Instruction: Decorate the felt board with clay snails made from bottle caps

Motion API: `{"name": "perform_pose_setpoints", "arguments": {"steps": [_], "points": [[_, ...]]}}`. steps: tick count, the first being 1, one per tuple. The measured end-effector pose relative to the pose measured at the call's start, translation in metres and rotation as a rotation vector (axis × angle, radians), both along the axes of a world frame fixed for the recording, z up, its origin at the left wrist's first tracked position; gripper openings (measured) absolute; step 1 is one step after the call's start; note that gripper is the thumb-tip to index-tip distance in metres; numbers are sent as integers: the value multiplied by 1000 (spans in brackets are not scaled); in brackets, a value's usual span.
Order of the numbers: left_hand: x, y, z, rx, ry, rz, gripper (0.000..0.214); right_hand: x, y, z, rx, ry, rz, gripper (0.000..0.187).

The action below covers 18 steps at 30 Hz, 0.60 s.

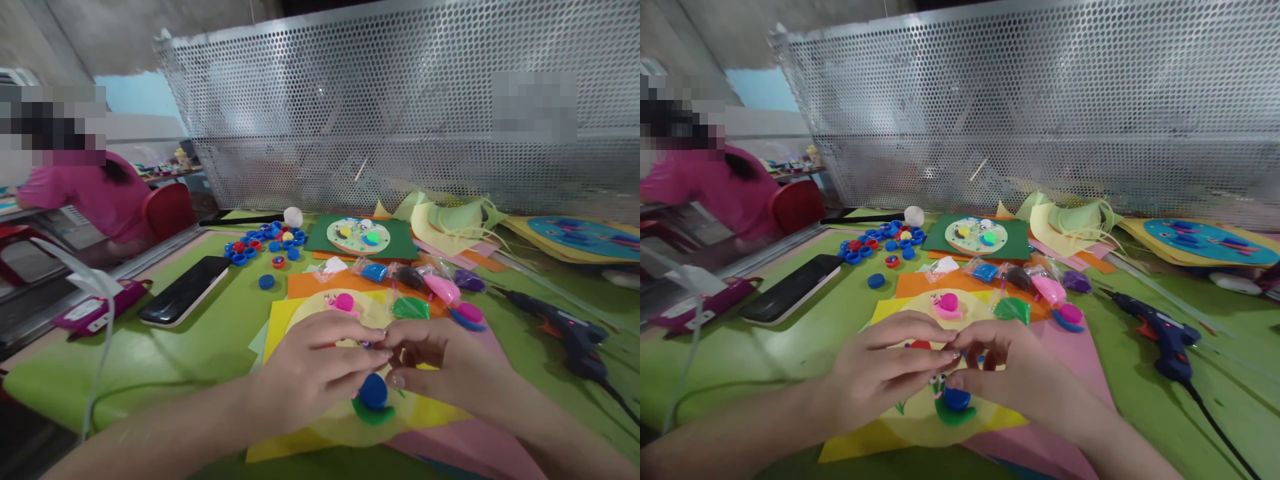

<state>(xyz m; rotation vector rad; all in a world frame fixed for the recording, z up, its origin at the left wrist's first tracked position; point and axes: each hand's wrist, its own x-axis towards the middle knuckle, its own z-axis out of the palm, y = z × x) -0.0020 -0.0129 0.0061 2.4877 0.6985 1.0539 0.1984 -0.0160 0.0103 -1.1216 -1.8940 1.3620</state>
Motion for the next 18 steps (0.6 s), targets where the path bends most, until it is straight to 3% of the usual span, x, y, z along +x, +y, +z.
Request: {"name": "perform_pose_setpoints", "arguments": {"steps": [6, 15, 18], "points": [[3, 0, 2, -77, -92, 11, 18, 0, -1, 4, -12, -24, -8, 6], [2, 4, -1, 80, -224, -87, 15, 0, 0, 3, -10, -10, 15, 10], [1, 7, -1, 25, -244, -78, 15, 0, 1, 1, -11, -33, -3, 13]]}}
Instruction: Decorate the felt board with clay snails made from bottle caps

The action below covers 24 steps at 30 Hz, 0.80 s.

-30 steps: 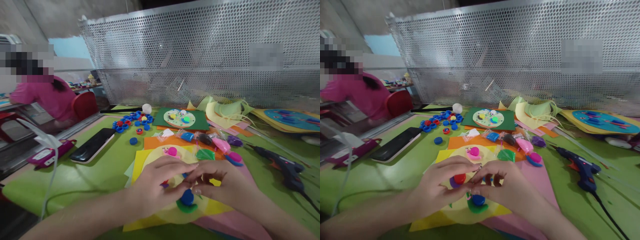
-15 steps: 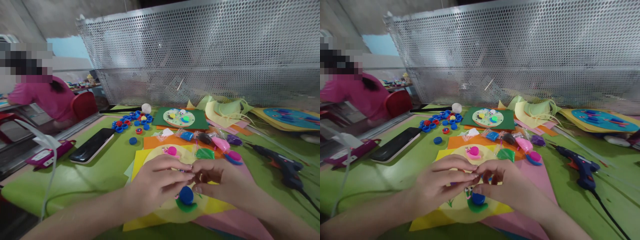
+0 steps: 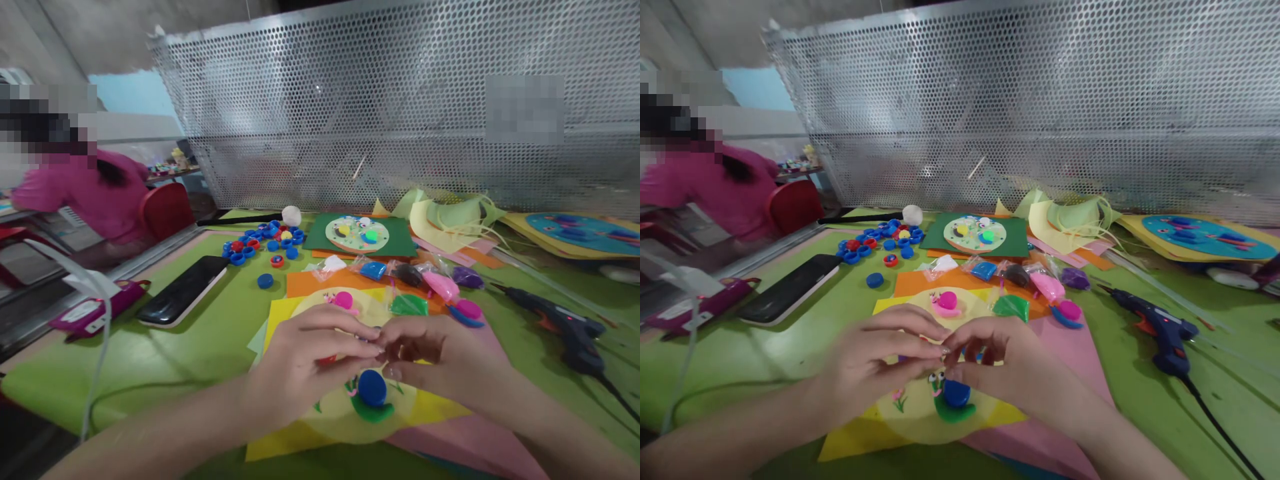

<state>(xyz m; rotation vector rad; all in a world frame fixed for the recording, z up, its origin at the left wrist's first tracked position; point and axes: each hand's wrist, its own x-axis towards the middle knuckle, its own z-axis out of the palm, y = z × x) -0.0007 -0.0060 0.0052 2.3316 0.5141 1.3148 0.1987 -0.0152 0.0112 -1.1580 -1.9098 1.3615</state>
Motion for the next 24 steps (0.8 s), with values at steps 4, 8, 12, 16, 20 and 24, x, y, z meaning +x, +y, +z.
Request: {"name": "perform_pose_setpoints", "arguments": {"steps": [4, 8, 12, 16, 20, 24], "points": [[-4, 10, 4, -117, -35, 60, 17, 5, 6, -6, 7, -11, -47, 16], [-12, 25, -5, -334, 30, 173, 11, 8, 13, -10, 39, -52, -89, 17], [-25, 40, -24, -472, 155, 273, 3, 4, 13, -10, 120, -148, -115, 14], [-32, 50, -35, -517, 246, 275, 3, 0, 14, -12, 155, -219, -136, 13], [-33, 54, -36, -567, 310, 245, 3, -1, 16, -19, 192, -254, -144, 13], [-36, 58, -35, -572, 378, 214, 4, 0, 17, -29, 248, -216, -127, 13]]}}
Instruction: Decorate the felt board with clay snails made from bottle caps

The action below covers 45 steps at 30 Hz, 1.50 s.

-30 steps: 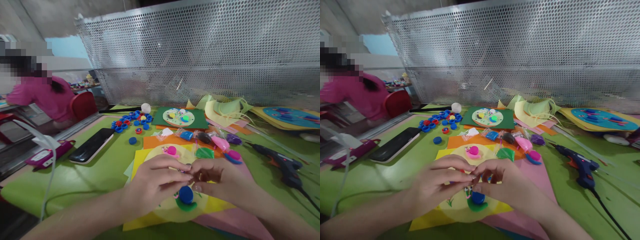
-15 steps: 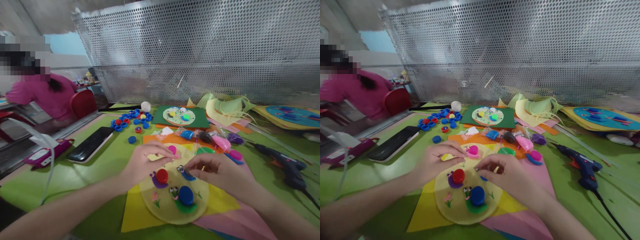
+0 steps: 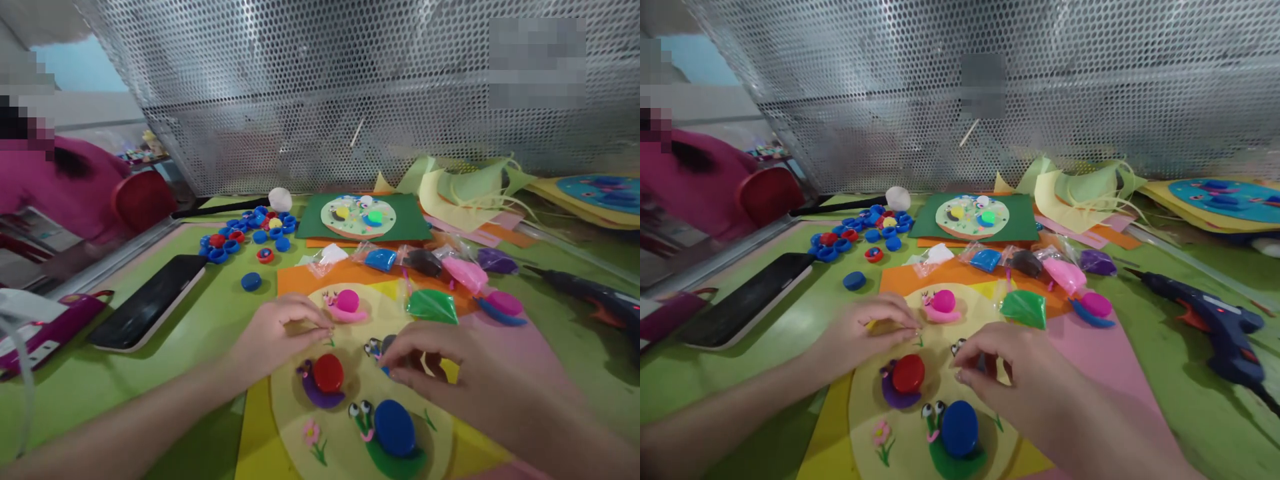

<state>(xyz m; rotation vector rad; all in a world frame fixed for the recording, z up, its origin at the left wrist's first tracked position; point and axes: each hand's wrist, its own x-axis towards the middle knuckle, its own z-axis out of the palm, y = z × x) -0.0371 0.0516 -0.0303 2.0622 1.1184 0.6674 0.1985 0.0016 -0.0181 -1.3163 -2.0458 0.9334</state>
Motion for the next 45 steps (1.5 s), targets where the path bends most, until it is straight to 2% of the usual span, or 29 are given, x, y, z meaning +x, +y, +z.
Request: {"name": "perform_pose_setpoints", "arguments": {"steps": [9, 19, 25, 33, 45], "points": [[-4, 5, -2, 11, -11, -88, 7, 1, 0, -5, 11, -20, 47, 13], [1, 11, -8, 193, -15, -252, 6, 0, -3, -15, 45, -26, 31, 12], [0, 11, -8, 227, 85, -221, 7, -1, -10, -11, 166, -146, -62, 22], [-1, 13, -7, 193, 136, -268, 8, -2, -12, -17, 252, -327, 23, 48], [-2, 14, -9, 155, 159, -277, 10, -4, -10, -24, 398, -399, 78, 44]]}}
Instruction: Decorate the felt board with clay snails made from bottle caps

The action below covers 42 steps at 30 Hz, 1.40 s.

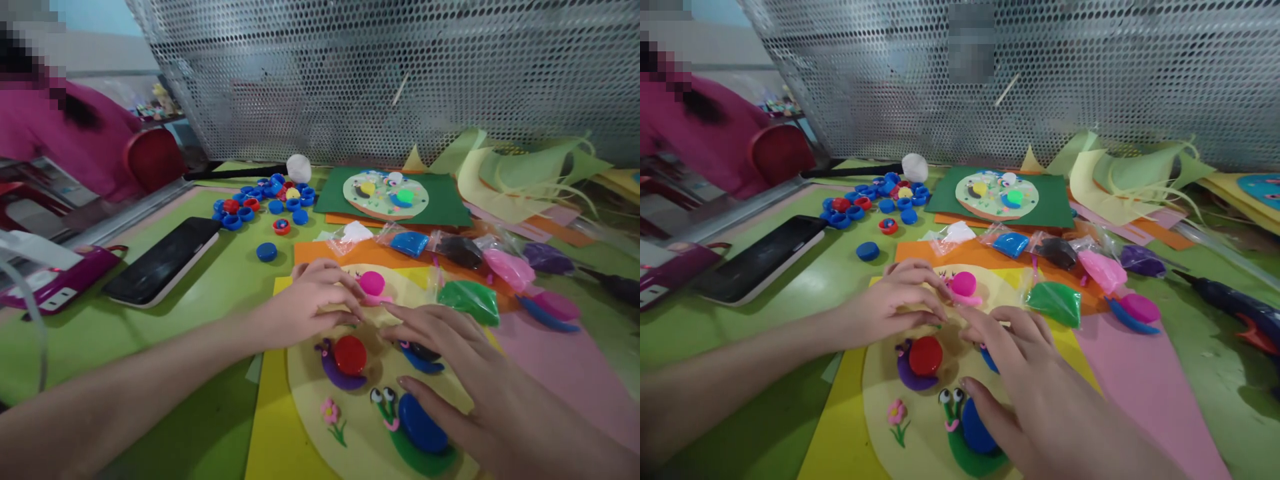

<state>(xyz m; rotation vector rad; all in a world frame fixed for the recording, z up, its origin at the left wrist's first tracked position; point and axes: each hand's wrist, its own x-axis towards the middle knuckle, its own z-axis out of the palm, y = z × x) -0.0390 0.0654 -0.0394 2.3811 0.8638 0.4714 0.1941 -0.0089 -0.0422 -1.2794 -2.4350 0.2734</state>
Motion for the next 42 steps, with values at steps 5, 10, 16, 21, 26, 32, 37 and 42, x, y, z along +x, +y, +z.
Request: {"name": "perform_pose_setpoints", "arguments": {"steps": [5, 10, 16, 21, 26, 32, 37, 42], "points": [[-1, 1, -2, 30, 11, -7, 10, -5, -2, 1, 135, -34, -8, 43], [0, 3, -4, 52, 52, -25, 9, -12, -2, 4, 157, -95, 46, 59], [1, 3, -5, 44, 4, -20, 8, -18, -1, 4, 64, -95, 48, 66], [1, 3, -3, 39, 8, -1, 9, -19, -3, 2, 45, -64, 61, 64], [-1, 3, -1, 93, -10, 3, 7, -22, -2, 3, 34, -40, 87, 71], [-4, 4, 0, 165, -6, -18, 6, -24, -3, 5, 38, -31, 79, 75], [-6, 6, 0, 182, 9, -20, 6, -26, -6, 9, 36, -28, 92, 70], [-10, 6, -2, 259, -2, -25, 8, -28, -4, 8, 37, -51, 92, 64]]}}
